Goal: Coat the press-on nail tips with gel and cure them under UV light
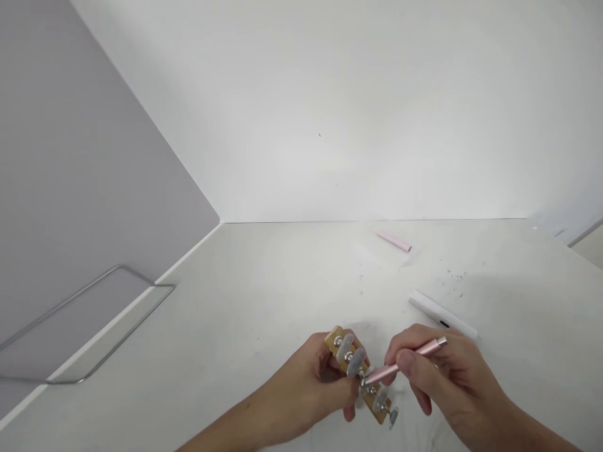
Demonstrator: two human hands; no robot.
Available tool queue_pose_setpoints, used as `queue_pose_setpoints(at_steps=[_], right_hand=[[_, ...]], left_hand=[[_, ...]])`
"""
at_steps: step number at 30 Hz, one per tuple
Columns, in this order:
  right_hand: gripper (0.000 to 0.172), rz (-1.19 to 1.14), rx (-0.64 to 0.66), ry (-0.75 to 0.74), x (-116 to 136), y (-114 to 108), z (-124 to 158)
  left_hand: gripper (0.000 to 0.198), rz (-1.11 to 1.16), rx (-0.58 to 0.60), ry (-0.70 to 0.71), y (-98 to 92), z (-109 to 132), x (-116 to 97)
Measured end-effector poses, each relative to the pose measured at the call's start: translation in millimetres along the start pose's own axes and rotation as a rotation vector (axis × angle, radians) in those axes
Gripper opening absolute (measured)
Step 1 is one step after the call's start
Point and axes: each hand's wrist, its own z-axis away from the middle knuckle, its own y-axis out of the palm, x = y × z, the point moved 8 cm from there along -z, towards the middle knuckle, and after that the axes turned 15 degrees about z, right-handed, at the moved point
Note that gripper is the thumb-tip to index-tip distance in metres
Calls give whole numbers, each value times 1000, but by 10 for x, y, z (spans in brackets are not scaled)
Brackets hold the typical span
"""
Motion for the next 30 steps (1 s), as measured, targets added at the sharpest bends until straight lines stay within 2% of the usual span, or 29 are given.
queue_pose_setpoints(at_steps=[7,23,30], right_hand=[[43,29,14,21,3,-5,15],[32,-35,33,-12,-9,27,17],[37,-11,27,-18,16,12,4]], left_hand=[[5,22,7,21,-19,-11,20],[7,13,3,24,-12,-19,-10],[12,44,20,36,15,-21,-19]])
